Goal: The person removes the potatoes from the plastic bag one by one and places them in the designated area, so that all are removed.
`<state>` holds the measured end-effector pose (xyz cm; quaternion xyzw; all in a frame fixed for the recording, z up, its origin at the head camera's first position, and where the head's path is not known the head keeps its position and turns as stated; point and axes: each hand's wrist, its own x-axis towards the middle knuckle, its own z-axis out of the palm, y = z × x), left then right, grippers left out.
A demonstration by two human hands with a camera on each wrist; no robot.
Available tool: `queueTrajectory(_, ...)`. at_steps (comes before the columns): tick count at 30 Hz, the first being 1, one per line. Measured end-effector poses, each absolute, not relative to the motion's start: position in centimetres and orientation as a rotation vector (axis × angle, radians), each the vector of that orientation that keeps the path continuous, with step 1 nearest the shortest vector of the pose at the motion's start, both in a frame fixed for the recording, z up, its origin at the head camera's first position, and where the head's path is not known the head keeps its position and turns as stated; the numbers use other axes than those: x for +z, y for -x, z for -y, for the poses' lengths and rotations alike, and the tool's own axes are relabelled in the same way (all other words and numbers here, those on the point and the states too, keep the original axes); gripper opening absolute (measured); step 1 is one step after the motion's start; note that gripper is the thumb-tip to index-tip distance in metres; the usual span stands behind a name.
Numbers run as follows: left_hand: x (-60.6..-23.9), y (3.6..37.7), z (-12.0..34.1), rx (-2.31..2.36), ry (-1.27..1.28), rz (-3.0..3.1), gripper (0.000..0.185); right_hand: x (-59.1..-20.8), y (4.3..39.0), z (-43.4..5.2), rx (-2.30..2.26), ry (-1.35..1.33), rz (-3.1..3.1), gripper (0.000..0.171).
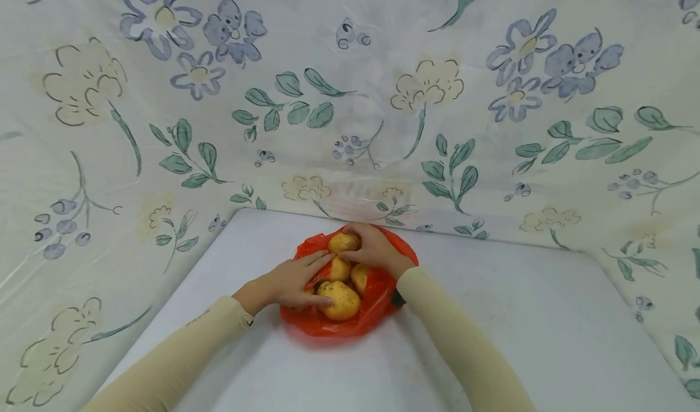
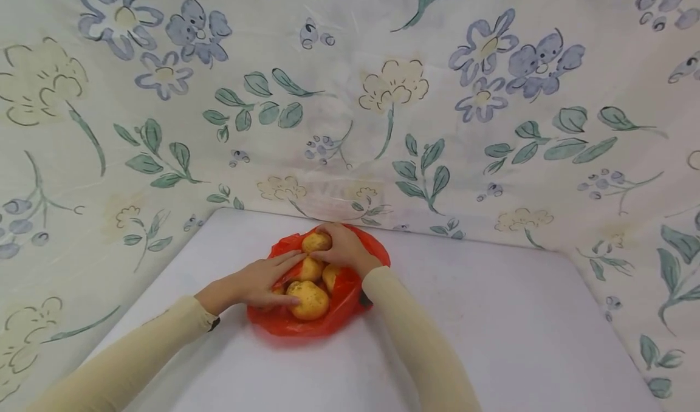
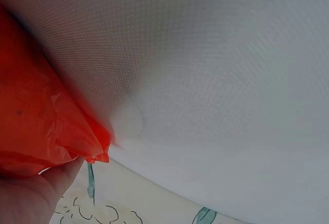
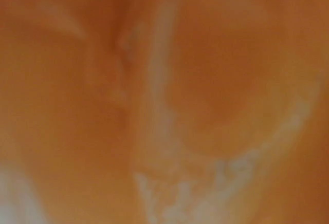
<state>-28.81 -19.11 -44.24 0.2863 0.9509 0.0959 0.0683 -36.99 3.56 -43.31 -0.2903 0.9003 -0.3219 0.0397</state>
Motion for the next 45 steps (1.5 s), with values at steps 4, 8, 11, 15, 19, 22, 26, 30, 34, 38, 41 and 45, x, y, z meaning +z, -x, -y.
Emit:
queueTrajectory(4, -44.4, 28.7, 19.1, 0.309, -0.863, -2.862, 0.103, -43.6, 37.2, -3.3, -0.951, 0.873, -2.754, 0.055)
queueTrajectory(8, -44.3, 28.6, 19.0, 0.319, -0.871, -2.861, 0.103, -43.9, 37.4, -3.1, -0.864, 0.813, -2.77, 0.059)
queueTrajectory(11, -44.2, 28.5, 19.0, 0.315, -0.875, -2.865, 0.103, -43.7, 37.4, -2.9, -0.773, 0.799, -2.786, 0.062)
queueTrajectory(15, -44.0, 28.4, 19.0, 0.313, -0.855, -2.86, 0.103, -43.6, 37.5, -2.6, -0.647, 0.836, -2.819, 0.062)
queueTrajectory(19, -44.0, 28.3, 18.9, 0.317, -0.836, -2.846, 0.104, -43.7, 37.4, -2.5, -0.577, 0.881, -2.84, 0.061)
queueTrajectory(22, -44.0, 28.3, 18.9, 0.32, -0.827, -2.848, 0.104, -43.8, 37.3, -2.5, -0.58, 0.914, -2.842, 0.059)
queueTrajectory(26, -44.0, 28.3, 18.9, 0.332, -0.834, -2.856, 0.103, -43.7, 37.3, -2.7, -0.671, 0.919, -2.835, 0.051)
queueTrajectory(30, -43.9, 28.3, 18.9, 0.349, -0.846, -2.853, 0.101, -43.5, 37.1, -2.7, -0.806, 0.911, -2.832, 0.044)
queueTrajectory(34, -43.8, 28.4, 18.9, 0.356, -0.842, -2.851, 0.101, -43.4, 37.1, -2.7, -0.872, 0.904, -2.847, 0.041)
queueTrajectory(38, -44.0, 28.5, 19.1, 0.354, -0.848, -2.852, 0.101, -43.7, 37.2, -2.8, -0.93, 0.877, -2.841, 0.042)
queueTrajectory(41, -44.1, 28.5, 19.1, 0.351, -0.848, -2.852, 0.101, -44.1, 37.4, -2.9, -0.984, 0.833, -2.814, 0.047)
queueTrajectory(45, -44.1, 28.6, 19.0, 0.345, -0.842, -2.85, 0.102, -44.1, 37.4, -3.1, -1.008, 0.767, -2.772, 0.063)
